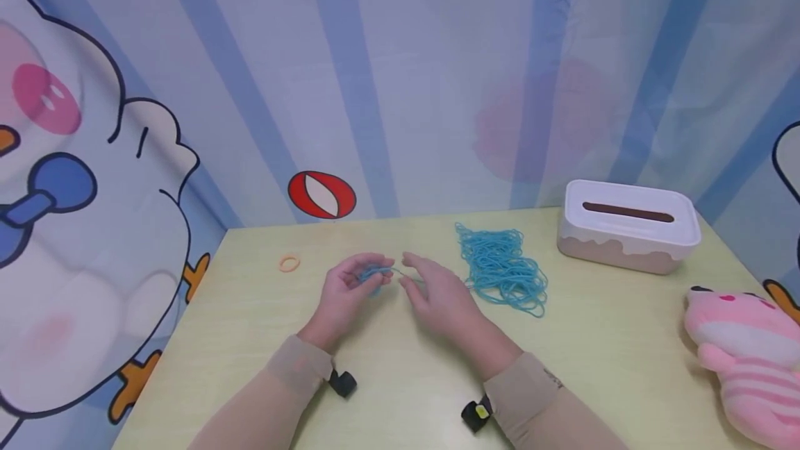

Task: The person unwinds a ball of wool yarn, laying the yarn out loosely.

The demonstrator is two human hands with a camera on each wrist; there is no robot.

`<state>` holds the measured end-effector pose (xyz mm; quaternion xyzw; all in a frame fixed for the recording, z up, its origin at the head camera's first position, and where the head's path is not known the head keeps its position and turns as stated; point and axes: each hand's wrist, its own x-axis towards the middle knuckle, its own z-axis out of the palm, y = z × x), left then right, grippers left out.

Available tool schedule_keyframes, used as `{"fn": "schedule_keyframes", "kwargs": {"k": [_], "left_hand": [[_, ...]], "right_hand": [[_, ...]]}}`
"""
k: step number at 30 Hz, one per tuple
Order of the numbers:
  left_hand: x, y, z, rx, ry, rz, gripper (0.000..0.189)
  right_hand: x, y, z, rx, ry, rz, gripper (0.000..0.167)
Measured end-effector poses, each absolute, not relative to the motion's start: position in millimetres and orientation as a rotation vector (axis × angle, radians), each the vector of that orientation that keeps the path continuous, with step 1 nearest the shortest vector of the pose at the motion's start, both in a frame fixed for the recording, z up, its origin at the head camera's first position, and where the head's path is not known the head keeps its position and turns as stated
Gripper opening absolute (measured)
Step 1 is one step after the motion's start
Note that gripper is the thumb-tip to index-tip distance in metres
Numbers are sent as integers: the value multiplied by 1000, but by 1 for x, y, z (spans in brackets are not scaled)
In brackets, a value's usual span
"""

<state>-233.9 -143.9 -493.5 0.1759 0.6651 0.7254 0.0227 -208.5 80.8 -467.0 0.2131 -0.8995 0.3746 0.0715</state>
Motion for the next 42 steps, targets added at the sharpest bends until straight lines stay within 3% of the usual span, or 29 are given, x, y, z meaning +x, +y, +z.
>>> {"fn": "schedule_keyframes", "kwargs": {"k": [3,9,19,25,34,42], "left_hand": [[-233,-142,-493,565,2057,2229,39],[-238,-138,-495,476,2129,2207,37],[-237,-142,-497,362,2345,2075,29],[-238,-142,-498,475,2137,2199,24],[-239,-142,-499,286,2204,2162,32],[-238,-144,-499,244,2255,2090,12]], "right_hand": [[-211,71,-466,566,-2768,1147,47],[-207,77,-457,465,-2689,1078,23],[-200,113,-447,464,-2337,1054,14],[-201,147,-444,404,-2140,1067,11],[-195,193,-447,201,-2160,1077,14],[-193,225,-448,50,-2334,984,23]]}}
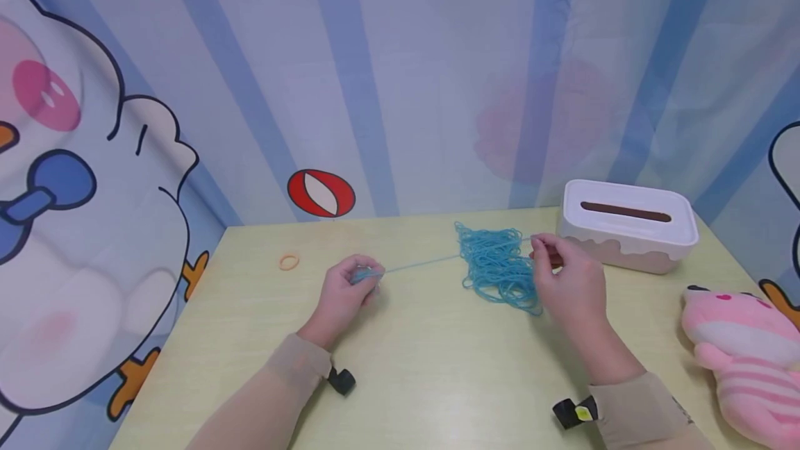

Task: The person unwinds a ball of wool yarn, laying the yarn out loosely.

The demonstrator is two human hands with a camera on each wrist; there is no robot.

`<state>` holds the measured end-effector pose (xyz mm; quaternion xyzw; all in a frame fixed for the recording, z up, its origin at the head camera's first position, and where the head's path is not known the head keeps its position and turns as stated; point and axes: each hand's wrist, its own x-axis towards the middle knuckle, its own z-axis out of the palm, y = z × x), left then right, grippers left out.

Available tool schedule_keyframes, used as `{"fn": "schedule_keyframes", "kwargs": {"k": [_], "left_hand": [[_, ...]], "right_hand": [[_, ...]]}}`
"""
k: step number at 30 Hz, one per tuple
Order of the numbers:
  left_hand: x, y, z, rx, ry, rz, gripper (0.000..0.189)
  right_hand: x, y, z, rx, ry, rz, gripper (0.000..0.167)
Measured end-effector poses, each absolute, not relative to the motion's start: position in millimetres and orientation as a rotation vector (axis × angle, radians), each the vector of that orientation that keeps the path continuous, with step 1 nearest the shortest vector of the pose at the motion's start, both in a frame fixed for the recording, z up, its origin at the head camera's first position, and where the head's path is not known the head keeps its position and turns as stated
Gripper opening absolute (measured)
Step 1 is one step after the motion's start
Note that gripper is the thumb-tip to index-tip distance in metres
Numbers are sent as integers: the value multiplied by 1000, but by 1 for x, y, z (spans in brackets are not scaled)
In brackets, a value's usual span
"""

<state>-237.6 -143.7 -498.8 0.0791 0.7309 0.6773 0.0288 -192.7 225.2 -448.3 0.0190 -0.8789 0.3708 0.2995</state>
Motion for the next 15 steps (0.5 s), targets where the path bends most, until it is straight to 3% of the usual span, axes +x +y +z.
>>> {"fn": "schedule_keyframes", "kwargs": {"k": [8,15], "left_hand": [[-237,-146,-499,408,2084,2067,35],[-238,-143,-496,368,1899,2278,45]], "right_hand": [[-193,237,-455,39,-2401,913,19],[-194,245,-461,52,-2699,825,26]]}}
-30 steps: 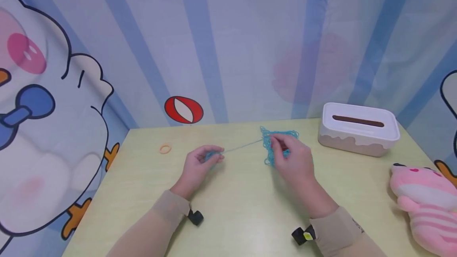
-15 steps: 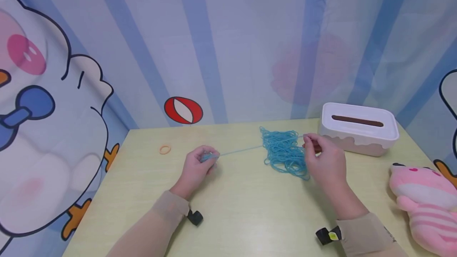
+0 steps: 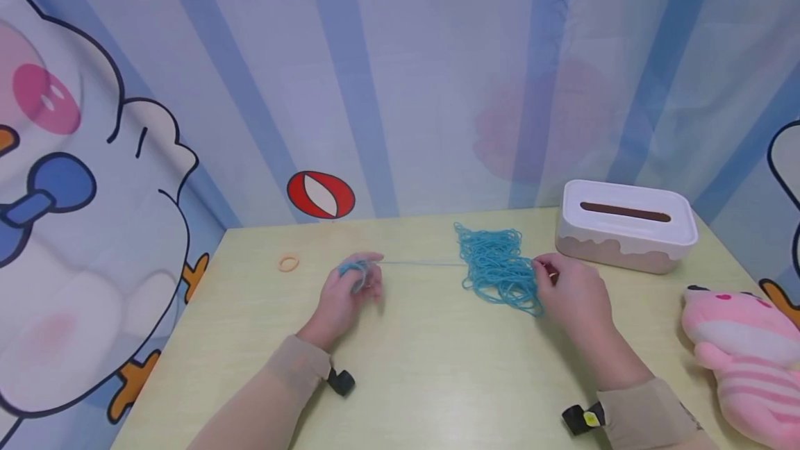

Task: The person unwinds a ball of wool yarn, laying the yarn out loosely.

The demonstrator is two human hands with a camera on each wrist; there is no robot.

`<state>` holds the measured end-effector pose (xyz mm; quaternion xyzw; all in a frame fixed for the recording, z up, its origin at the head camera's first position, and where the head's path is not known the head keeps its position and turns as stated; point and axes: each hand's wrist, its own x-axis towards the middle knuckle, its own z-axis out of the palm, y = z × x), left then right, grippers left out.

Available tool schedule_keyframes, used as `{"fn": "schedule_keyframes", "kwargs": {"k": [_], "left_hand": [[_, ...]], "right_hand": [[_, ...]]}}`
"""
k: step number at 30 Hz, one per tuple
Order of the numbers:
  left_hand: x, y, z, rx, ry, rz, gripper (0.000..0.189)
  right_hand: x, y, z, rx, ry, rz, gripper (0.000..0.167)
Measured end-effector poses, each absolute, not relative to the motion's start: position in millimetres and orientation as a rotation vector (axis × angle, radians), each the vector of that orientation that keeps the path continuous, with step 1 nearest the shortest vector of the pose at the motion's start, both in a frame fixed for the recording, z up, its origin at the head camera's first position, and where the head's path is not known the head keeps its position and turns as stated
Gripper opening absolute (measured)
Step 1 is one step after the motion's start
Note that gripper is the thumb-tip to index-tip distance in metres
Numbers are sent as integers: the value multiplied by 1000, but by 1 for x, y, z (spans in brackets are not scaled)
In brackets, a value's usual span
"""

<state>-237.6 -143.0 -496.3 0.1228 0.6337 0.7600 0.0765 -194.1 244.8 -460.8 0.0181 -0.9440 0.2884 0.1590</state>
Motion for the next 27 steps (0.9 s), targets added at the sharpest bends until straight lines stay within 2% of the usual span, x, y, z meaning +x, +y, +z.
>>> {"fn": "schedule_keyframes", "kwargs": {"k": [5,9,16,20,24,27], "left_hand": [[-236,-143,-495,376,1902,2277,49],[-236,-143,-495,381,1906,2257,45],[-236,-146,-495,390,1901,2242,42],[-234,-146,-494,406,1895,2219,38],[-232,-145,-494,467,1861,2204,33],[-232,-146,-494,508,1841,2204,28]], "right_hand": [[-195,246,-462,91,-2883,769,32],[-193,230,-462,117,-2778,780,36],[-197,154,-469,485,-2362,862,31],[-203,108,-470,653,-2551,952,45],[-214,76,-469,713,-2749,1135,58],[-220,65,-469,694,-2816,1206,48]]}}
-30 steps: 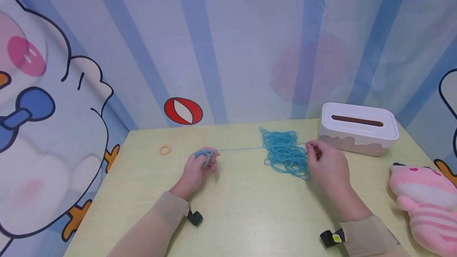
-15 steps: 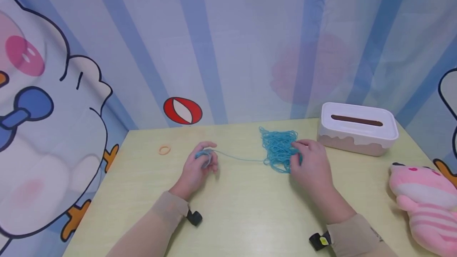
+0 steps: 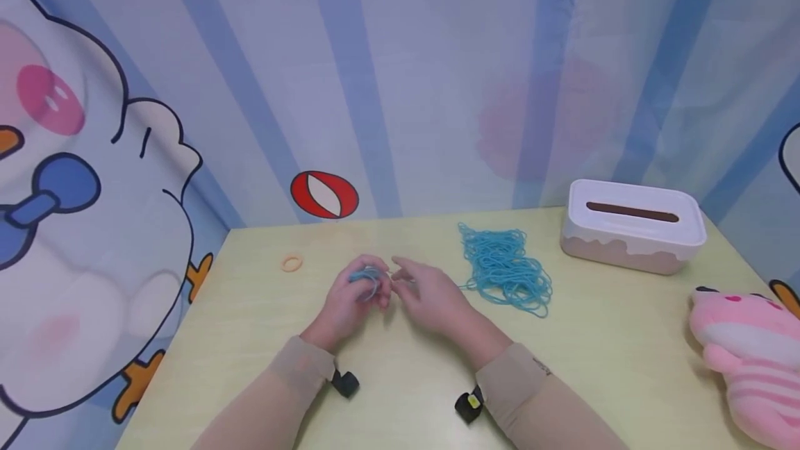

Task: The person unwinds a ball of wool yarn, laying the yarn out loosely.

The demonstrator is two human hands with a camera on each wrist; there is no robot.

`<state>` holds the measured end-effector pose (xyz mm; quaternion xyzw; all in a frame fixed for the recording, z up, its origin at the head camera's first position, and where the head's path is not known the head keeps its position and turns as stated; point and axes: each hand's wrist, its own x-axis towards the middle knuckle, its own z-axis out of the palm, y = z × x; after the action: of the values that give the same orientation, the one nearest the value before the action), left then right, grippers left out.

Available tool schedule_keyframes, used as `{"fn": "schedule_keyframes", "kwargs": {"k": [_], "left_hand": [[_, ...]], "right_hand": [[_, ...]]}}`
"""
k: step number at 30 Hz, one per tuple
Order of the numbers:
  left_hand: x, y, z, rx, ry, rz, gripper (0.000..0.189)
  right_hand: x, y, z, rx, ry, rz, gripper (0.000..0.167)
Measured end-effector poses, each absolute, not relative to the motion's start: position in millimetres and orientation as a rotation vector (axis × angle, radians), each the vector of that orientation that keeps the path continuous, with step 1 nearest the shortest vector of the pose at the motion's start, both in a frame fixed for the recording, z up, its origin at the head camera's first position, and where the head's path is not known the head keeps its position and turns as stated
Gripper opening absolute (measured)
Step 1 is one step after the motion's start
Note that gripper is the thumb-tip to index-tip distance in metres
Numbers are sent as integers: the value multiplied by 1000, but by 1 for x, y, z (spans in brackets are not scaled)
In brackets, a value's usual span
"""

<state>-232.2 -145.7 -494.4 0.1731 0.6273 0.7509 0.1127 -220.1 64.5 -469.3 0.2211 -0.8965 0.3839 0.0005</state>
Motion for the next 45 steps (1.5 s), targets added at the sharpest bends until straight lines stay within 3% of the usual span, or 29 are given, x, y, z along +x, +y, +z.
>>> {"fn": "schedule_keyframes", "kwargs": {"k": [5,13,16,21,27,32,37,45], "left_hand": [[-233,-144,-495,541,1835,2206,25],[-233,-147,-496,644,1806,2127,20],[-232,-146,-494,599,1801,2119,12],[-234,-145,-496,528,1913,2166,25],[-238,-147,-502,463,2059,2168,17],[-239,-145,-500,465,2072,2178,41],[-239,-144,-499,403,2090,2243,26],[-241,-144,-501,361,2139,2329,25]], "right_hand": [[-222,69,-469,568,-2801,1212,25],[-212,101,-456,398,-2640,1236,25],[-209,113,-451,377,-2565,1213,22],[-204,131,-448,339,-2441,1206,17],[-199,151,-443,353,-2322,1189,13],[-196,167,-441,334,-2310,1141,12],[-192,182,-441,297,-2345,1119,13],[-187,211,-436,222,-2515,987,21]]}}
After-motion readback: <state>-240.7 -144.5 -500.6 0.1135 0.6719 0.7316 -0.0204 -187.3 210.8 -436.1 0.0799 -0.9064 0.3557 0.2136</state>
